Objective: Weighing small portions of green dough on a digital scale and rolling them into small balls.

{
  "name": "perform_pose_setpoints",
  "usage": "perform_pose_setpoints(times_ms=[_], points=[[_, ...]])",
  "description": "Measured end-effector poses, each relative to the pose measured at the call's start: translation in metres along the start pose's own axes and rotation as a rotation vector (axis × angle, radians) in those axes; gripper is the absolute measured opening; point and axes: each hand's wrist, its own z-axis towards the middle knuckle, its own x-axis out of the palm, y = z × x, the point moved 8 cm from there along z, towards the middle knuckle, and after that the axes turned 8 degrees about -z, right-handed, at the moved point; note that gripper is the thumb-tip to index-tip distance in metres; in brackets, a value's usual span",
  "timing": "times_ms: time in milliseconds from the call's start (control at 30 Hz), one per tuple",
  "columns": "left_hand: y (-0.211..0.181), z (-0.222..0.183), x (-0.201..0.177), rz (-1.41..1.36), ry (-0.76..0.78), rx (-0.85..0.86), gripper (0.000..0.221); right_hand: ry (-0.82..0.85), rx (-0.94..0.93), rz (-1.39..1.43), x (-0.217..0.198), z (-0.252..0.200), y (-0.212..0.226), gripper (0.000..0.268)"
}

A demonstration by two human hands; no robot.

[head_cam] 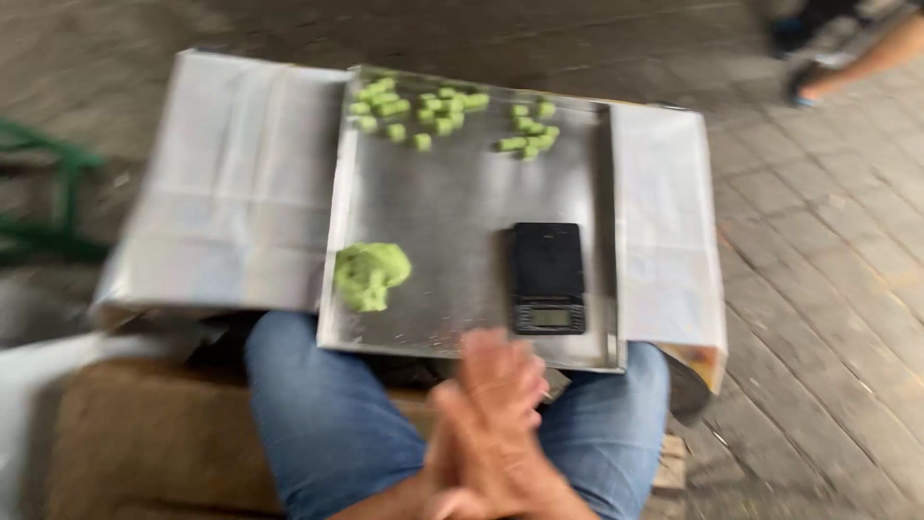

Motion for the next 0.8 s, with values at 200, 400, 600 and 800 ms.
perform_pose_setpoints(times_ms=[200,400,600,800], points=[[-0.070,0.013,0.038,0.011,-0.016,0.212,0.092,-0.074,-0.117,-0.304,-0.023,0.039,0.059,0.094],[-0.054,-0.013,0.087,-0.146,0.181,0.149,0.089,-0.276,-0.045,-0.277,-0.060,0.046,0.035,0.082],[-0.019,0.000,0.036,0.263,0.091,0.080,0.098,-0.268,-0.056,-0.282,-0.059,0.043,0.026,0.083],[-0.072,0.005,0.041,-0.134,0.079,0.273,0.088,-0.097,-0.001,-0.413,-0.018,0.042,0.053,0.095]])
